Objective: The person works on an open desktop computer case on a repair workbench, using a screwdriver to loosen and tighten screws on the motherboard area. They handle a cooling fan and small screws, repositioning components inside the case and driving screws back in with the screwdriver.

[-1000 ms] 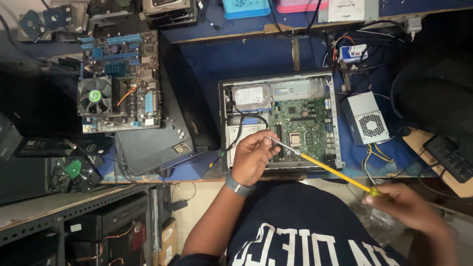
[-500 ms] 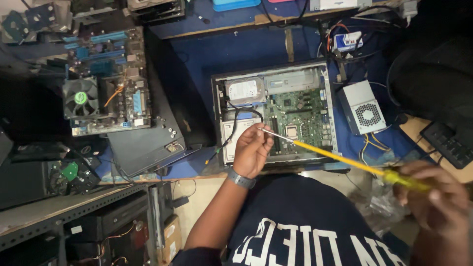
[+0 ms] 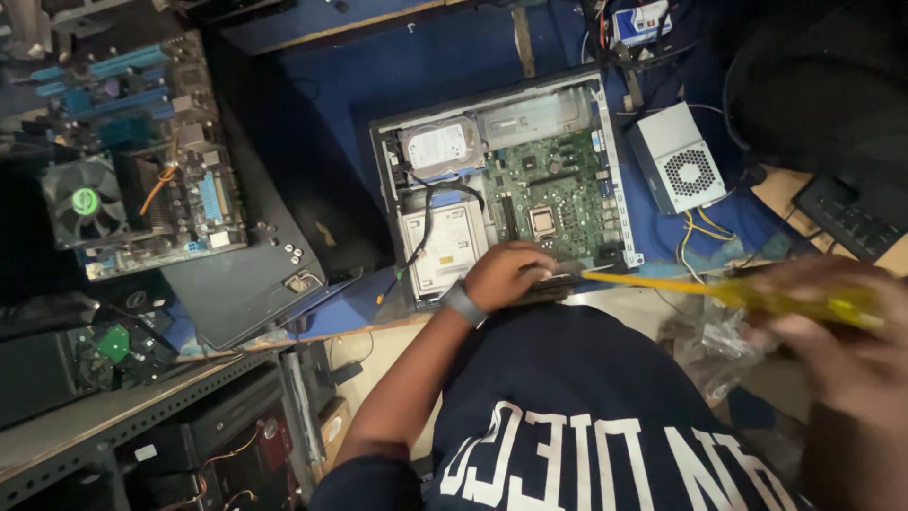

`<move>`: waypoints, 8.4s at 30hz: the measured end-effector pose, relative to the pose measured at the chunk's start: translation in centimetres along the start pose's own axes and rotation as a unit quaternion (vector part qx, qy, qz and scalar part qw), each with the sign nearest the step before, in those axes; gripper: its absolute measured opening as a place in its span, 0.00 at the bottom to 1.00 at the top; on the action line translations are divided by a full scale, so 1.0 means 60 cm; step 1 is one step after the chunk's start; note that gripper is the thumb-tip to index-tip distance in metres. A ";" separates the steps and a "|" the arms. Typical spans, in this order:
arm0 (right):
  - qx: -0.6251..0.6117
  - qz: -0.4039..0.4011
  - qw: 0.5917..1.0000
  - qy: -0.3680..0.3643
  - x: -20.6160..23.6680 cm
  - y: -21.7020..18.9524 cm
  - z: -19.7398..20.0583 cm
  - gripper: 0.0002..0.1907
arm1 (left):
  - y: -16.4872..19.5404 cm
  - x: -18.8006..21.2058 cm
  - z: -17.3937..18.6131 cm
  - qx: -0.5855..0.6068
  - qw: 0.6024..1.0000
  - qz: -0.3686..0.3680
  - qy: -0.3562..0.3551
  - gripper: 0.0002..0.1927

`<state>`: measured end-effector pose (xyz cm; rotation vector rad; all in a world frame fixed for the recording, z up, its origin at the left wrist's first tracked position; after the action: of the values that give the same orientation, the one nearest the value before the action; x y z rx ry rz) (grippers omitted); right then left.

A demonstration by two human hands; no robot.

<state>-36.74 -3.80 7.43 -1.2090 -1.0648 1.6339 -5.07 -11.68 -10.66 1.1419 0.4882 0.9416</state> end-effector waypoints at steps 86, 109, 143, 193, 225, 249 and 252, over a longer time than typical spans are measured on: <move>0.411 0.213 0.862 -0.205 -0.178 -0.114 -0.323 0.14 | 0.057 0.022 -0.012 -0.116 0.992 -0.001 0.041 0.14; 0.596 -0.003 0.707 -0.381 -0.155 -0.063 -0.335 0.24 | 0.129 0.048 0.017 0.122 0.986 0.005 0.110 0.32; 0.462 0.141 0.797 -0.363 -0.148 -0.113 -0.351 0.25 | 0.131 0.088 0.006 -0.004 0.989 -0.038 0.140 0.18; -0.425 -0.049 0.891 0.152 0.073 0.188 0.127 0.14 | 0.164 0.049 0.129 0.589 0.777 -0.060 0.215 0.06; -0.258 -0.139 0.920 0.261 0.131 0.165 0.176 0.15 | 0.160 -0.041 0.084 0.606 0.773 -0.092 0.162 0.07; -0.197 -0.086 0.941 0.260 0.109 0.170 0.244 0.21 | 0.115 -0.121 0.088 0.304 0.942 -0.036 0.139 0.07; -0.068 -0.144 0.956 0.246 0.167 0.195 0.290 0.23 | 0.114 -0.130 0.076 0.128 0.985 -0.017 0.115 0.07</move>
<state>-57.12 -0.63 -3.27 -1.3821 -0.9825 0.9779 -8.45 -19.89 -3.65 1.2572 0.8333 1.0063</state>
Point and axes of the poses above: each hand's wrist, its own x-axis away from the middle knuckle, its own z-axis out of the back of the hand, y = z × x, the point moved 8 cm from there along -x, towards the middle knuckle, and after that the axes turned 8 degrees about z, right-handed, at the moved point
